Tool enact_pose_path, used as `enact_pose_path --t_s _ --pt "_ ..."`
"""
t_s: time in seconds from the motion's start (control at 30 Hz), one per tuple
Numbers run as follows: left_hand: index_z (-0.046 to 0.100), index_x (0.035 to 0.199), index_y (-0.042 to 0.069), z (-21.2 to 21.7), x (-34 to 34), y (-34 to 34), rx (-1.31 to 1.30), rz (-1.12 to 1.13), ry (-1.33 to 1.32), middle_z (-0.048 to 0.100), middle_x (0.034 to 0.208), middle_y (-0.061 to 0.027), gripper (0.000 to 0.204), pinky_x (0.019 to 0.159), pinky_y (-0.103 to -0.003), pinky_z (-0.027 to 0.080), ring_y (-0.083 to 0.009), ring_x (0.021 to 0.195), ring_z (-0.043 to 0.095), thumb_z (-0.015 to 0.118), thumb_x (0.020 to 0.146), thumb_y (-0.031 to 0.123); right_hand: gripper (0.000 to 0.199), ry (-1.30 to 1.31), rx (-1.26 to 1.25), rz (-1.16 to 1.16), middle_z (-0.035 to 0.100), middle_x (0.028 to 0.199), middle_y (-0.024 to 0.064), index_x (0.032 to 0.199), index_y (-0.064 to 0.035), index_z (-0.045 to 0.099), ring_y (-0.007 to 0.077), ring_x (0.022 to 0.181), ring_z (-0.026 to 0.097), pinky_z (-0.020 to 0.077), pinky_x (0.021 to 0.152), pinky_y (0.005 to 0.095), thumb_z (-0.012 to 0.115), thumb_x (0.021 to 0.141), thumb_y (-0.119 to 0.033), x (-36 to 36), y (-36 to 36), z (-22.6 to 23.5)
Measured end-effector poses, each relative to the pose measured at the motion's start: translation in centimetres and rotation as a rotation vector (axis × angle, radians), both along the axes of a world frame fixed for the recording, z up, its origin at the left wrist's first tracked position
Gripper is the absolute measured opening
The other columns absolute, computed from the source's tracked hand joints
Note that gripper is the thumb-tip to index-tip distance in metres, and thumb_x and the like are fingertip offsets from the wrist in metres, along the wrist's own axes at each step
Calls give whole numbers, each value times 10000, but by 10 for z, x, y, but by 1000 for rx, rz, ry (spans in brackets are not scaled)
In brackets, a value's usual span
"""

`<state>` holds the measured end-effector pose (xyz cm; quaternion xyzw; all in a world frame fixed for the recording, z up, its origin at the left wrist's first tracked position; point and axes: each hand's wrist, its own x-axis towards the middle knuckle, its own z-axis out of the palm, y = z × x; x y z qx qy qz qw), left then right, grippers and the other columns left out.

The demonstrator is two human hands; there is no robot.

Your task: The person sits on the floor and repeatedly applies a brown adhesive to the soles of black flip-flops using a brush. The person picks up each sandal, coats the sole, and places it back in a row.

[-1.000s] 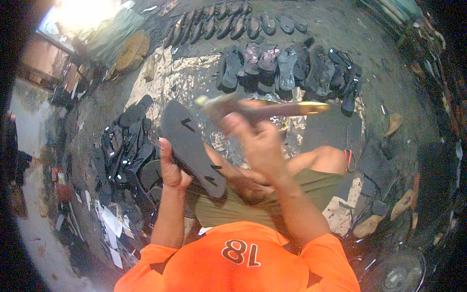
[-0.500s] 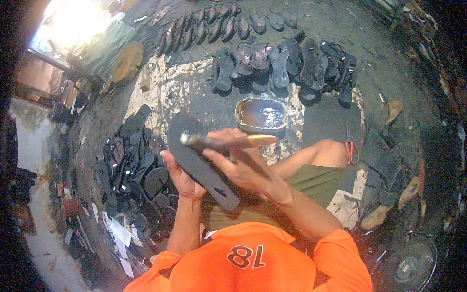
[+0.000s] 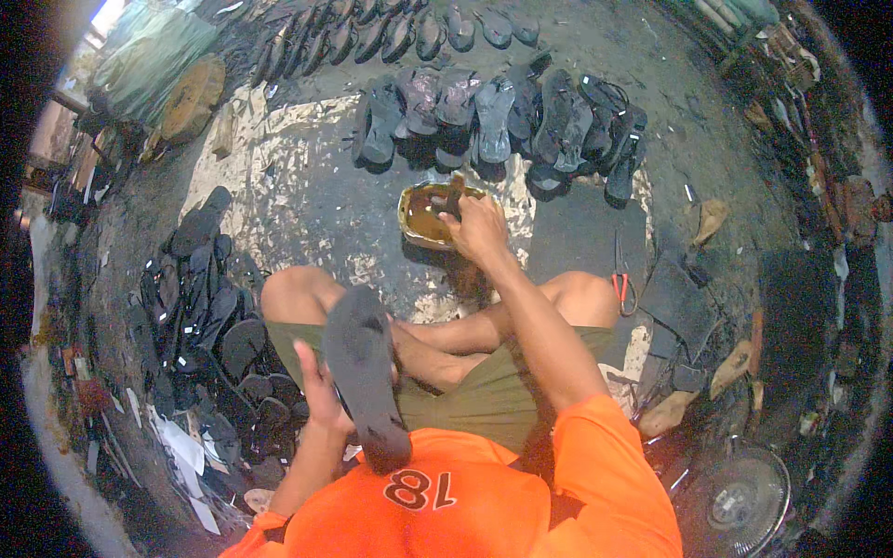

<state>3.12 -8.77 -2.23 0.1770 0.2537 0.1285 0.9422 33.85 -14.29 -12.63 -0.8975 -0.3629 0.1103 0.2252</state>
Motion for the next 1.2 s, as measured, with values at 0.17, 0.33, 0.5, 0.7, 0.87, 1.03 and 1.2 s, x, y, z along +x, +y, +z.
enact_pose_path --t_s 0.17,0.33,0.5,0.7,0.87,1.03,1.2 --pt "464 1340 17 11 -27 -24 333 -177 266 633 1169 -126 745 823 -341 534 -204 934 643 574 893 603 270 81 570 -69 701 990 116 1007 -71 721 271 988 611 457 865 432 774 808 -245 20 2 -9" --pt "559 1241 15 -28 23 20 145 26 130 653 1045 -76 643 717 -300 519 -152 844 631 521 935 579 288 -237 -100 160 665 983 120 1027 -55 669 326 978 567 416 814 466 709 854 -283 64 -74 5" --pt "594 1188 48 -29 95 67 251 211 63 656 1005 -52 602 679 -274 515 -139 783 625 495 952 593 352 -29 368 -271 679 1025 134 1108 -53 681 324 991 597 443 873 440 681 885 -325 16 -67 96" --pt "590 1211 83 19 140 46 147 251 -90 672 1067 -78 574 819 -363 543 -205 946 639 477 959 585 317 305 762 -34 659 1115 131 1129 -42 659 289 1110 564 402 953 459 700 889 -246 -117 -17 108" --pt "618 1180 71 11 123 67 -11 140 -318 693 1035 -117 536 820 -398 562 -244 908 667 500 969 549 345 37 775 163 664 1056 77 1154 -106 654 283 977 556 362 862 419 723 858 -269 -114 -15 121" --pt "589 1228 65 15 123 68 23 108 -266 680 1046 -136 515 880 -438 553 -262 956 665 504 982 509 301 -168 661 375 651 986 -2 1089 -215 701 238 920 517 344 782 403 718 831 -370 -98 -10 125" --pt "562 1273 58 15 127 67 -160 91 -200 634 1179 -150 579 940 -424 516 -270 1015 634 482 976 548 327 -210 787 458 653 962 18 1124 -236 682 273 851 538 376 711 412 731 828 -365 -63 32 118"
